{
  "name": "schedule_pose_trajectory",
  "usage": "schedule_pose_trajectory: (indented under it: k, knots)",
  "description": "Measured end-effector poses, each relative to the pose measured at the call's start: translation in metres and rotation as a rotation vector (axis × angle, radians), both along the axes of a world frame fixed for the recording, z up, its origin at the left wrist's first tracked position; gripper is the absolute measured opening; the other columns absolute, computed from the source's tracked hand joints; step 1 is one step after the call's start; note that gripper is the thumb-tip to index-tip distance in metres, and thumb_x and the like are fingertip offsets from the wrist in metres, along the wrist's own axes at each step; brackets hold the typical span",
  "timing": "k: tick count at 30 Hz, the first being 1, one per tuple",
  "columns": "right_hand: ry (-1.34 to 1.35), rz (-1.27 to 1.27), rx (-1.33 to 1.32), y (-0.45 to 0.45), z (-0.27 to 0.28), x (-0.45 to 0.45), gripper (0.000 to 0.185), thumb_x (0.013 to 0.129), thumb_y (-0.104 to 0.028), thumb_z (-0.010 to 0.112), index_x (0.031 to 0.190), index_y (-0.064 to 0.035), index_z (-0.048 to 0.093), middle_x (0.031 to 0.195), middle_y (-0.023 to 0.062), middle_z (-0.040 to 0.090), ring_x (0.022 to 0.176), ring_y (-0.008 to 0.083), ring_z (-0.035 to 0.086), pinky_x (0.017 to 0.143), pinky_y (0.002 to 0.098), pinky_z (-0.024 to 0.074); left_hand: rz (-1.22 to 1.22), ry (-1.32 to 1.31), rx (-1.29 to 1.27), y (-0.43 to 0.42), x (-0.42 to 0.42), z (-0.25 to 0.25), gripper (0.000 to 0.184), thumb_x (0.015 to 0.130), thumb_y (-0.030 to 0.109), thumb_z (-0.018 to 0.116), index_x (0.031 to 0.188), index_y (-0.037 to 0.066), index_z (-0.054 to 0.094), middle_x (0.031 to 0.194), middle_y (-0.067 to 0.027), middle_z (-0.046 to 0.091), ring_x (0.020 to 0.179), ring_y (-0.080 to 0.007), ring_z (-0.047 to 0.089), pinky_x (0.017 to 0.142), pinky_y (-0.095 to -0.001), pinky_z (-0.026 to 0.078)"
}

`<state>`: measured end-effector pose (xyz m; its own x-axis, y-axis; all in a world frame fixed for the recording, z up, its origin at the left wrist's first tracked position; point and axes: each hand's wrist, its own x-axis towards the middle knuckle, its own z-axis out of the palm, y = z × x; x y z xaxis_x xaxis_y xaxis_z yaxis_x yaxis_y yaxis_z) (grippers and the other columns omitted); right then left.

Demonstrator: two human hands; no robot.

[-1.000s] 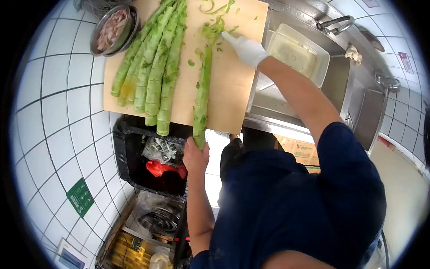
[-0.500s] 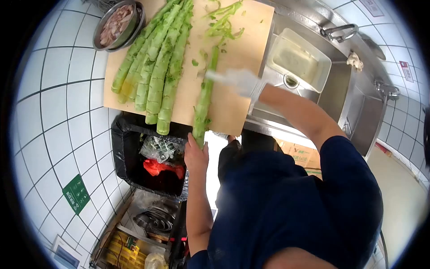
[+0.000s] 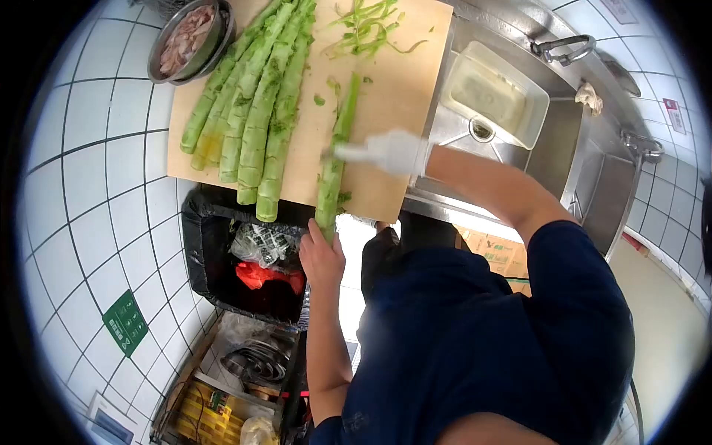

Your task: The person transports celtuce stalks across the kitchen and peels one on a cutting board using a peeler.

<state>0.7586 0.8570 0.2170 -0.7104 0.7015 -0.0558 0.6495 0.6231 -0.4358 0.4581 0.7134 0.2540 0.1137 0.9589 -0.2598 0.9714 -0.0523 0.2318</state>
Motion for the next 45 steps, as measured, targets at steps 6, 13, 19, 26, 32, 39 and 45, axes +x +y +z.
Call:
schedule_pose_trajectory:
  k: [6, 13, 19, 26, 32, 39, 45]
  knots:
    - [-0.138, -0.426, -0.159, 0.065, 0.005, 0.049, 0.070, 0.099, -0.010, 0.049, 0.161, -0.0359, 0.030, 0.098, 0.0156, 0.069, 0.086, 0.0332, 0.073, 0.077, 0.0439, 0.0601, 0.092, 0.013, -0.010, 0.002, 0.007, 0.007, 0.073, 0.089, 0.025, 0.075, 0.149, 0.000, 0.041, 0.107, -0.0230, 0.054, 0.102, -0.0430, 0.059, 0.083, -0.0504, 0.055]
    - [0.091, -0.391, -0.170, 0.050, -0.065, 0.047, 0.076, 0.097, -0.009, 0.050, 0.162, -0.0416, 0.027, 0.086, 0.0150, 0.066, 0.081, 0.0325, 0.073, 0.068, 0.0429, 0.0588, 0.064, 0.029, -0.019, -0.003, 0.004, 0.000, 0.063, 0.089, 0.025, 0.075, 0.138, 0.000, 0.044, 0.109, -0.0235, 0.055, 0.104, -0.0445, 0.059, 0.081, -0.0508, 0.057]
    - [0.017, -0.221, -0.109, 0.009, 0.016, 0.008, 0.061, 0.101, -0.011, 0.048, 0.158, -0.0282, 0.038, 0.083, 0.0154, 0.065, 0.085, 0.0315, 0.073, 0.073, 0.0430, 0.0592, 0.101, 0.059, -0.099, -0.006, 0.007, -0.002, 0.071, 0.092, 0.033, 0.074, 0.143, -0.002, 0.041, 0.109, -0.0226, 0.060, 0.099, -0.0423, 0.064, 0.079, -0.0498, 0.058]
    - [0.030, -0.562, -0.014, 0.058, -0.012, 0.068, 0.074, 0.094, -0.008, 0.055, 0.162, -0.0252, 0.032, 0.092, 0.0142, 0.068, 0.070, 0.0300, 0.069, 0.059, 0.0412, 0.0571, 0.056, 0.117, -0.013, -0.012, 0.007, -0.011, 0.078, 0.092, 0.034, 0.074, 0.148, -0.005, 0.037, 0.109, -0.0219, 0.059, 0.098, -0.0408, 0.064, 0.080, -0.0493, 0.056]
    - [-0.071, -0.110, -0.071, -0.003, 0.017, 0.000, 0.069, 0.097, -0.009, 0.050, 0.162, -0.0282, 0.032, 0.092, 0.0151, 0.068, 0.073, 0.0325, 0.070, 0.063, 0.0419, 0.0587, -0.006, 0.164, 0.042, -0.011, 0.015, -0.009, 0.081, 0.092, 0.024, 0.072, 0.152, -0.012, 0.031, 0.109, -0.0208, 0.057, 0.097, -0.0387, 0.061, 0.082, -0.0474, 0.054]
    - [0.055, -0.481, 0.135, 0.051, -0.027, 0.063, 0.073, 0.096, -0.009, 0.050, 0.163, -0.0299, 0.029, 0.086, 0.0135, 0.067, 0.072, 0.0337, 0.070, 0.060, 0.0443, 0.0580, -0.005, 0.156, 0.038, -0.015, 0.008, -0.016, 0.080, 0.089, 0.021, 0.074, 0.153, -0.007, 0.035, 0.110, -0.0204, 0.054, 0.100, -0.0389, 0.059, 0.080, -0.0473, 0.055]
    - [0.051, 0.033, 0.044, -0.002, -0.008, 0.006, 0.058, 0.102, -0.014, 0.047, 0.159, -0.0252, 0.038, 0.107, 0.0161, 0.068, 0.087, 0.0373, 0.071, 0.075, 0.0439, 0.0608, 0.040, 0.040, -0.074, -0.008, 0.013, -0.006, 0.083, 0.086, 0.022, 0.079, 0.153, -0.001, 0.037, 0.114, -0.0224, 0.051, 0.103, -0.0404, 0.059, 0.082, -0.0462, 0.057]
